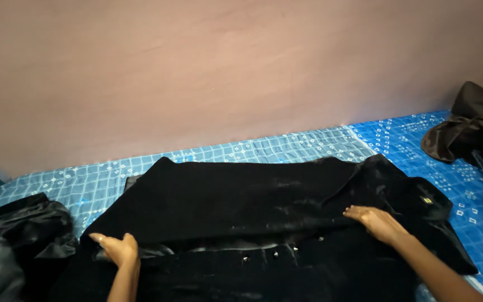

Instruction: Laying out and smoothing a black velvet garment on a bed.

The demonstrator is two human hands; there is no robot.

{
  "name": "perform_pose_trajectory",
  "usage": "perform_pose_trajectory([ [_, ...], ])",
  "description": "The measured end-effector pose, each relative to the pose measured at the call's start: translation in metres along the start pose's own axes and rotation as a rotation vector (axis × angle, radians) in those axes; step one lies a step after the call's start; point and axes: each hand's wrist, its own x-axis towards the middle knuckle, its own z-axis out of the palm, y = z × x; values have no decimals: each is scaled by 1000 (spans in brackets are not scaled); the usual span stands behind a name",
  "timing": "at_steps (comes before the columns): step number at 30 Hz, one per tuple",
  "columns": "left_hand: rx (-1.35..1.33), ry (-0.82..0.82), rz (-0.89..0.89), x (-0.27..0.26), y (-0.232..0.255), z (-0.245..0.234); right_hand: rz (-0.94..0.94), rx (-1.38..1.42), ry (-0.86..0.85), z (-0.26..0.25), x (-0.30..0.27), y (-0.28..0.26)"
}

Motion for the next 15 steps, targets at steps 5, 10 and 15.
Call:
perform_pose_trajectory([
  [5,390,-340,126,-33,54,-57,159,-5,-247,-13,-9,-18],
  [10,339,-305,339,-17,44,-59,101,-116,-263,18,-4,5],
  [15,-292,-239,170,65,-52,3,190,-227,-347,20,0,-11],
])
